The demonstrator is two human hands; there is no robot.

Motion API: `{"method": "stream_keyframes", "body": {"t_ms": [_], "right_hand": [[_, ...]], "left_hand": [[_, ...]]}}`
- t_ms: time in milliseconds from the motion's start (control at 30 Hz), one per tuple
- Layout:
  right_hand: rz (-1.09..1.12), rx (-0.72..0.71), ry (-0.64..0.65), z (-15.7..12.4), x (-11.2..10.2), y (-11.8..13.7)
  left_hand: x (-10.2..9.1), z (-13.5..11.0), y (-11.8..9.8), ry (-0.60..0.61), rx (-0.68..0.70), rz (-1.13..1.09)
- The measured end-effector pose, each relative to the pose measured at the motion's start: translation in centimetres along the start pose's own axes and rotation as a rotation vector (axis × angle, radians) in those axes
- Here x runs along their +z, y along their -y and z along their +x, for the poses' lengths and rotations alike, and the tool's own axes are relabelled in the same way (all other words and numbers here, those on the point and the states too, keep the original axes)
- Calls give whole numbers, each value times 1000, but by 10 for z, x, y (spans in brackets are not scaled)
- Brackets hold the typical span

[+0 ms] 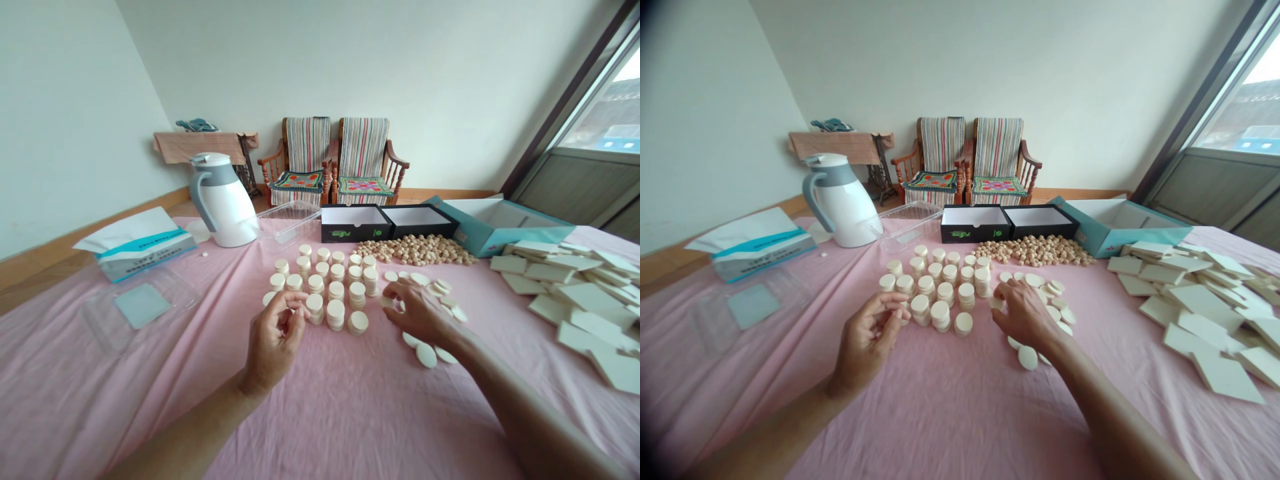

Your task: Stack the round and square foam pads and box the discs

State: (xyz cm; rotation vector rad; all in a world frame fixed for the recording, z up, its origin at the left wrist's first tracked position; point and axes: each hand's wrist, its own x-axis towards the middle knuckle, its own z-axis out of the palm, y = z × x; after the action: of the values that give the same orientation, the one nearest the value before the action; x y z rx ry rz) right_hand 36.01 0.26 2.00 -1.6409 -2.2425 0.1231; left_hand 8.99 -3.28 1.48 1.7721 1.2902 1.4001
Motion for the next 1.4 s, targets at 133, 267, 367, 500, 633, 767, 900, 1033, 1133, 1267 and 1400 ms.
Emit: {"method": "stream_keyframes", "body": {"t_ms": [133,267,367,500,633,767,900,1033,1133,1267,1400], "right_hand": [[175,-71,-95,-5,-7,22],[215,-154,-99,-12,-7,44],[203,-169,-105,-15,-2,54],[175,-149,-113,-16,5,59],[168,-121,-91,-16,2,56],[159,-18,20,-17,-7,48],[21,23,182,-19,-10,44],[8,0,230,-21,-6,48],[28,11,229,-21,-3,52],[56,55,230,-20,0,52],[94,97,224,-21,6,52]], "left_hand": [[0,0,-1,4,7,-5],[0,0,-1,5,14,3],[0,0,-1,8,16,8],[0,0,2,14,17,11],[0,0,2,5,34,24],[-1,-2,-2,3,176,114],[-2,-5,-4,37,271,184],[-2,-4,-2,21,221,165],[-3,-3,-1,10,202,141],[-3,-3,-1,10,199,143],[-2,-3,-1,5,209,128]]}}
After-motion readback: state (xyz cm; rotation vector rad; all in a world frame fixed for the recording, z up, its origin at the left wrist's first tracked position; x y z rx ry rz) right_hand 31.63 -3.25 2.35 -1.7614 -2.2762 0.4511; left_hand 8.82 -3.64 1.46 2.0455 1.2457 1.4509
